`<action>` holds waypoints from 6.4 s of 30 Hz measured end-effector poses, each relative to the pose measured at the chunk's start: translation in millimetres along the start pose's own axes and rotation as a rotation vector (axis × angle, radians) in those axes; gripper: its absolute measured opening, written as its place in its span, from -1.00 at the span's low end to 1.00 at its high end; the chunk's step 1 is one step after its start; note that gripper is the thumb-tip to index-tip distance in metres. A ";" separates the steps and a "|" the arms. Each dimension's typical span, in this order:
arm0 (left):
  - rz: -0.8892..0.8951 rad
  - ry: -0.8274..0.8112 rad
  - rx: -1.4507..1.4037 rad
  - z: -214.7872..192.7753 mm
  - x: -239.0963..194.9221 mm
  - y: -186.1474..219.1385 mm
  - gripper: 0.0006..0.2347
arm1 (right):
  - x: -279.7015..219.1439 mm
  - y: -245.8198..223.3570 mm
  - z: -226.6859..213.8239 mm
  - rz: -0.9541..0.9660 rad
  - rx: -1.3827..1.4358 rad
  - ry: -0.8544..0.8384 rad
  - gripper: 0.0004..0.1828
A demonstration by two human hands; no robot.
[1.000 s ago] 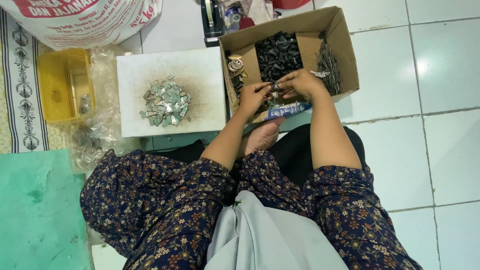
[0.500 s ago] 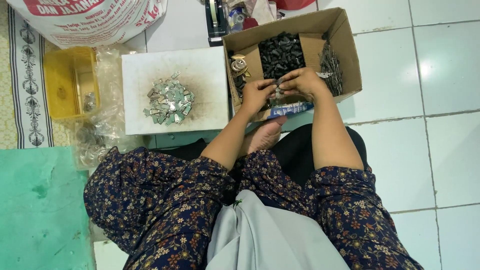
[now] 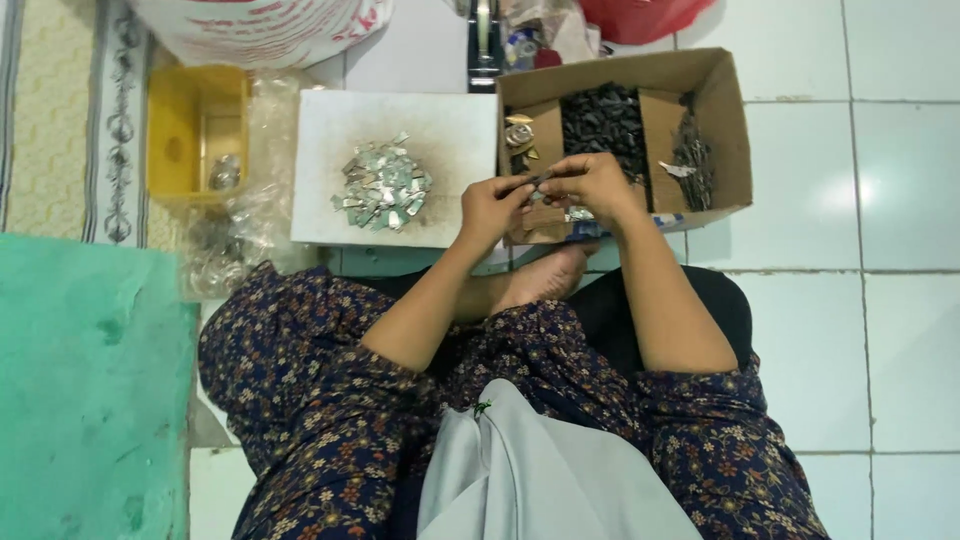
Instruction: Tying thin strings to small decorative metallic ornaments and placing them into a cardboard box.
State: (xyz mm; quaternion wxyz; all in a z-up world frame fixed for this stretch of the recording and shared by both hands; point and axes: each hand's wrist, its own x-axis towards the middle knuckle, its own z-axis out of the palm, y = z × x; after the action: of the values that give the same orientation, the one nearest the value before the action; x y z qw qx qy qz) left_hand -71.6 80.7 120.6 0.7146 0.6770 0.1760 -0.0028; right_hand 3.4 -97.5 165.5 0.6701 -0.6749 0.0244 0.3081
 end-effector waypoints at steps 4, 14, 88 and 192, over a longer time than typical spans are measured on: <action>0.000 0.064 -0.084 -52.3 -27.9 9.0 -0.78 | 11.7 11.1 58.0 -0.005 -0.013 -0.086 -0.61; 0.232 0.405 0.339 -188.2 -19.2 -11.9 -0.87 | 55.8 25.5 203.4 -0.132 -0.079 -0.151 -0.60; 0.377 -0.516 1.286 110.2 71.3 -91.2 -0.82 | 88.9 118.0 -120.2 0.054 -1.518 -0.009 -0.82; -0.057 -0.235 0.038 102.2 74.3 -70.7 -0.69 | 11.0 1.9 -100.2 0.064 -0.436 0.023 -0.73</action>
State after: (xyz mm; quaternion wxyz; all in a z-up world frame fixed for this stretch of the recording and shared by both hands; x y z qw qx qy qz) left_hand 6.3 -6.8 35.4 0.7169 0.6803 0.1100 -0.1056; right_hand 49.8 -185.6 150.0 0.4980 -0.8061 -0.0135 0.3194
